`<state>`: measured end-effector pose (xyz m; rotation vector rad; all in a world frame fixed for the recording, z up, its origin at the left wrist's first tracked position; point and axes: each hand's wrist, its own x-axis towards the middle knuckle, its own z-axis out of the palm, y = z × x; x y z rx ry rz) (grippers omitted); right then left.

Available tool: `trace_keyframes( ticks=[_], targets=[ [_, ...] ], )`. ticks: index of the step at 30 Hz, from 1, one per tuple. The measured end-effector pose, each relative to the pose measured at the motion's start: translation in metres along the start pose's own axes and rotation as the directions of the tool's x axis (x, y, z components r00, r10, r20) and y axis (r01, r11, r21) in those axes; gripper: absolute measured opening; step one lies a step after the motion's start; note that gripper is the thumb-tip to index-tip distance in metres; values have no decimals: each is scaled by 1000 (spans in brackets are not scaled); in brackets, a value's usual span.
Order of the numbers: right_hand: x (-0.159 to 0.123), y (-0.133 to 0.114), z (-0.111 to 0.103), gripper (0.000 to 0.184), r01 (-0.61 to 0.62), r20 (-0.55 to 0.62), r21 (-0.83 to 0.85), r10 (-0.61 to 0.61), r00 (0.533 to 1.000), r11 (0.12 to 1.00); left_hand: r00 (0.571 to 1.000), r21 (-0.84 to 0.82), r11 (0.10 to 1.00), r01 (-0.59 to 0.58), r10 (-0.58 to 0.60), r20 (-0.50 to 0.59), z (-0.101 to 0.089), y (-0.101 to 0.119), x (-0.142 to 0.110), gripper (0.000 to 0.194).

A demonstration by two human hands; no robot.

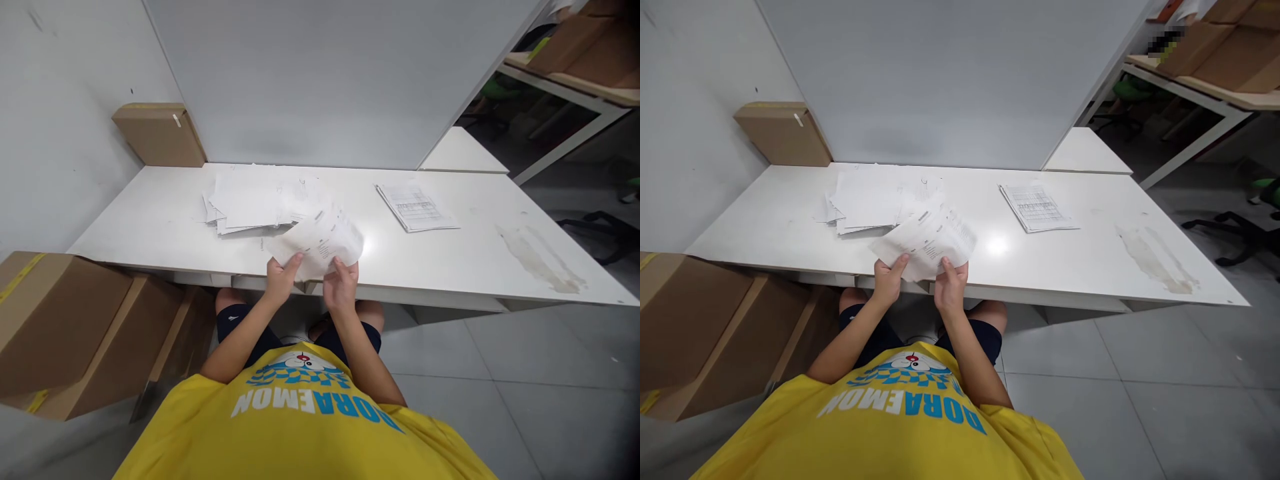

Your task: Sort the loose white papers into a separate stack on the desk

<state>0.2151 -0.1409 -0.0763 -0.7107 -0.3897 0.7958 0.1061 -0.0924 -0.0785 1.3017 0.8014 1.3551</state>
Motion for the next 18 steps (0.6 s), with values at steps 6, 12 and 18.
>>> trace_keyframes(
  ticks=[6, 12, 18],
  targets=[
    [46, -10, -29, 42, 69, 124, -163, -48, 991, 984, 949, 336, 892, -304, 254, 185, -46, 32, 55, 32],
    [52, 3, -25, 42, 174, 416, -508, 64, 907, 844, 938, 526, 779, -342, 318, 139, -114, 46, 75, 29],
    [24, 43, -2, 36, 240, 495, -640, 153, 855, 730, 966, 534, 805, -259, 215, 145, -158, 28, 72, 34]
  ],
)
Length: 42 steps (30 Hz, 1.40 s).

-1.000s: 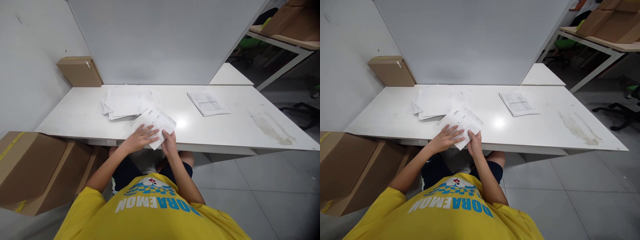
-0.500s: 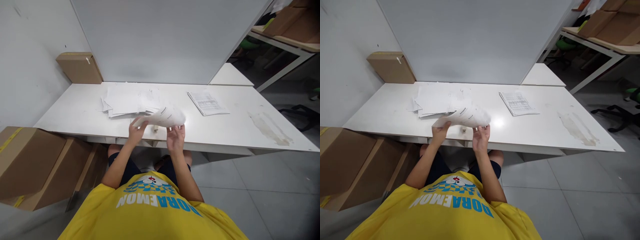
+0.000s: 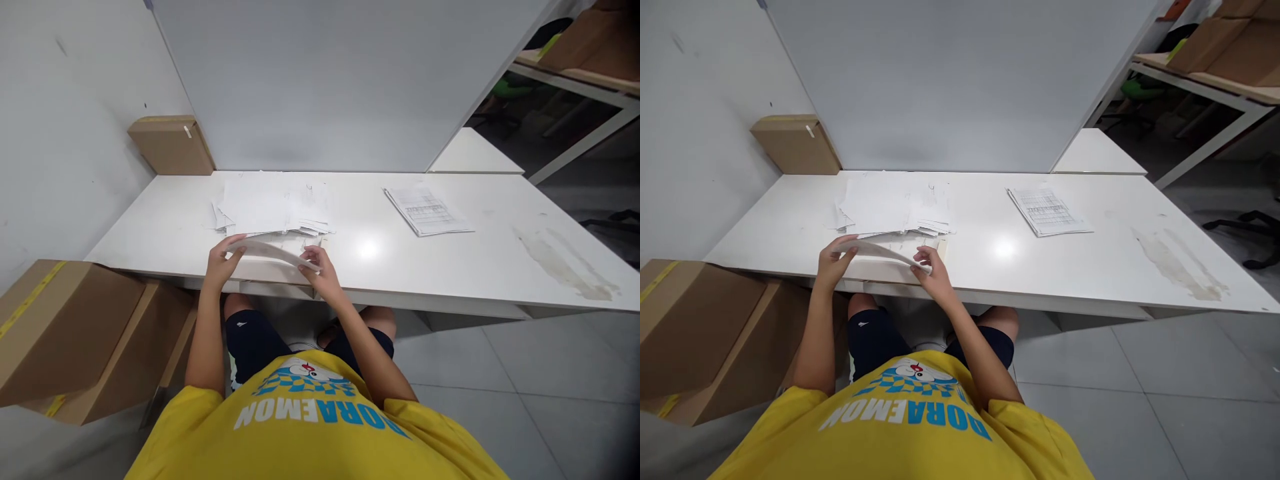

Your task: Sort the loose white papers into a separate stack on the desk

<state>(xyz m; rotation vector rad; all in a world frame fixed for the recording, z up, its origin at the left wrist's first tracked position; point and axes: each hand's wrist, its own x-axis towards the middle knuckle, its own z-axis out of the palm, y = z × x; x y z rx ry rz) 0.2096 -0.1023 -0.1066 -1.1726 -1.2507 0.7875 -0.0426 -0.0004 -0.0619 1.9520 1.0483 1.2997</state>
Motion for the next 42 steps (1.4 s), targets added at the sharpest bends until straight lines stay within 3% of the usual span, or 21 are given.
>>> trace_keyframes(
  ticks=[3, 7, 10, 13, 15, 18, 21, 24, 26, 30, 33, 35, 37, 39, 40, 42],
  targets=[
    [-1, 8, 26, 43, 21, -61, 79, -16, 998, 997, 988, -178, 981, -80, 55, -141, 8, -20, -10, 56],
    [0, 10, 42, 32, 9, -83, 86, -2, 997, 996, 958, -240, 966, -94, 22, -286, 26, -31, -24, 48],
    [-1, 3, 35, 24, -28, -44, 20, 29, 999, 999, 942, -198, 980, -28, -40, -334, 36, -22, -32, 42],
    [-4, -6, 14, 33, -136, -41, 60, 138, 990, 989, 938, -229, 973, 36, -112, -327, 41, -3, -35, 40],
    [-9, -9, -6, 43, -235, -53, 135, 244, 968, 963, 954, -287, 953, 94, -169, -247, 45, 11, -36, 39],
    [-25, -8, -38, 51, -336, -83, 208, 359, 930, 919, 955, -353, 892, 283, -295, 21, 55, 28, -39, 36],
    [-53, -1, -71, 51, -431, -97, 240, 464, 881, 870, 861, -310, 811, 495, -411, 300, 70, 39, -46, 34],
    [-82, 4, -100, 50, -545, -36, 296, 579, 814, 784, 756, -114, 814, 570, -464, 462, 90, 42, -55, 43],
    [-96, 6, -117, 49, -584, -26, 335, 627, 778, 739, 738, 22, 851, 524, -467, 488, 104, 43, -57, 49],
    [-104, 3, -140, 46, -592, -119, 353, 662, 740, 725, 779, 200, 915, 351, -404, 480, 133, 45, -46, 58],
    [-99, 1, -151, 45, -576, -152, 341, 648, 746, 743, 784, 265, 930, 256, -360, 506, 149, 46, -32, 56],
    [-94, 1, -155, 45, -565, -164, 342, 639, 751, 751, 813, 301, 937, 176, -311, 492, 155, 46, -25, 52],
    [-90, 2, -159, 44, -559, -172, 346, 637, 751, 753, 872, 316, 948, 48, -194, 450, 157, 44, -21, 49],
    [-87, 2, -161, 43, -548, -181, 347, 627, 757, 761, 911, 281, 950, -140, 13, 412, 157, 37, -20, 46],
    [-85, 3, -163, 43, -540, -182, 346, 619, 764, 767, 903, 246, 937, -248, 131, 409, 157, 33, -20, 44],
    [-82, 4, -165, 42, -522, -179, 351, 603, 777, 777, 834, 163, 890, -427, 317, 452, 159, 21, -19, 43]
  ],
)
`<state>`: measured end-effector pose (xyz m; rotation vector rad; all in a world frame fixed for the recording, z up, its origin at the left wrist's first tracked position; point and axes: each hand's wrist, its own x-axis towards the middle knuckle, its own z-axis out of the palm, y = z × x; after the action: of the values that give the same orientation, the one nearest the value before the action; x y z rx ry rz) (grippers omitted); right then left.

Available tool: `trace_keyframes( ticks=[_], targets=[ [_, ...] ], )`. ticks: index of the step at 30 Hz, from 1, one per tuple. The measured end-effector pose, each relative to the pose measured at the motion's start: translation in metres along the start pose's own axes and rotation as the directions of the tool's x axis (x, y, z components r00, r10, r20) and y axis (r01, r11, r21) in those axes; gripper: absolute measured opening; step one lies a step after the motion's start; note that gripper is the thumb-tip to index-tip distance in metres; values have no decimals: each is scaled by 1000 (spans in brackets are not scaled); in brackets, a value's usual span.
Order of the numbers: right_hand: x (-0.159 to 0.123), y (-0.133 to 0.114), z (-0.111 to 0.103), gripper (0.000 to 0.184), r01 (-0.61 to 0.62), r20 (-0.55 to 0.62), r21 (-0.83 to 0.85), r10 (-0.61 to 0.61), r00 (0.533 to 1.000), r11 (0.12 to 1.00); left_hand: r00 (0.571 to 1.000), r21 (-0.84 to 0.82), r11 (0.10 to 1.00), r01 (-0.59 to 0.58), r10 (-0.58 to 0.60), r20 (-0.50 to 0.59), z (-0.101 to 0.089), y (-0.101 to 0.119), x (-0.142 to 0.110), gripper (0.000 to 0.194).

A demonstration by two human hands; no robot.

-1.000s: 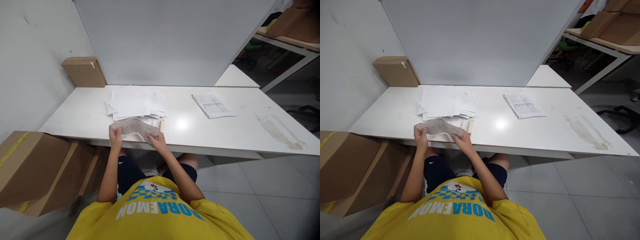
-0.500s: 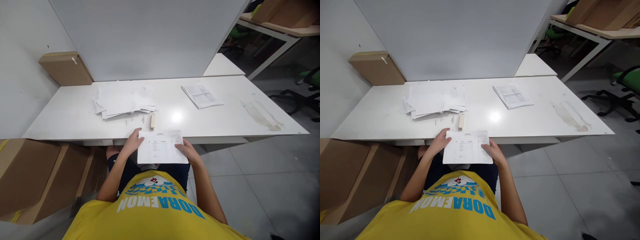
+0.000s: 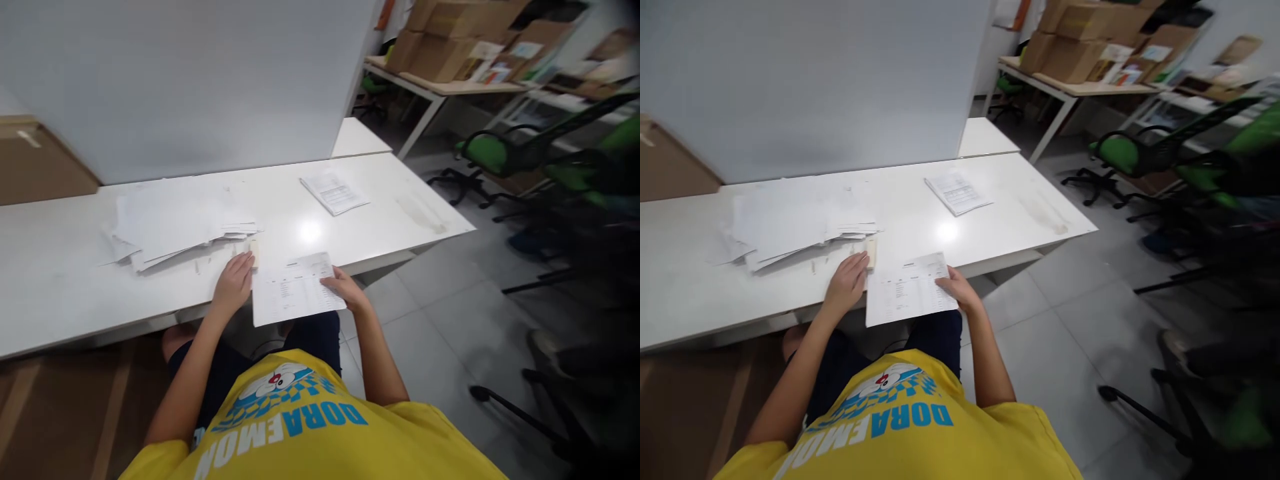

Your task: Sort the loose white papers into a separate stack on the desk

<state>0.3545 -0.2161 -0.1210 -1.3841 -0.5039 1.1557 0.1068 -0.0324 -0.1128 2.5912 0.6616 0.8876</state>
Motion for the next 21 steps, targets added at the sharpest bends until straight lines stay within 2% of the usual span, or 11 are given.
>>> trace_keyframes(
  ticks=[2, 4, 13, 16, 19, 21],
  targets=[
    [3, 0, -1, 42, 2, 13, 14, -2, 1000, 1000, 995, 6, 995, -103, 103, 10, 6, -11, -2, 47],
    [6, 1, -2, 41, -3, 21, 17, 3, 1000, 1000, 991, 11, 991, -133, 133, 22, 11, -19, -3, 53],
    [10, 5, -2, 40, -25, 40, 21, 24, 999, 999, 989, 153, 983, -98, 79, 128, 10, -22, -6, 64],
    [11, 3, -2, 40, -15, 53, -3, 16, 998, 1000, 988, 143, 984, -104, 85, 132, 8, -21, -6, 67],
    [8, 0, -12, 40, -1, 43, -72, 4, 999, 997, 987, 118, 987, -106, 90, 132, 5, -19, -6, 69],
    [3, -6, -27, 39, 24, -40, -100, -28, 999, 995, 986, 132, 986, -104, 85, 142, 4, -16, -5, 70]
  ],
)
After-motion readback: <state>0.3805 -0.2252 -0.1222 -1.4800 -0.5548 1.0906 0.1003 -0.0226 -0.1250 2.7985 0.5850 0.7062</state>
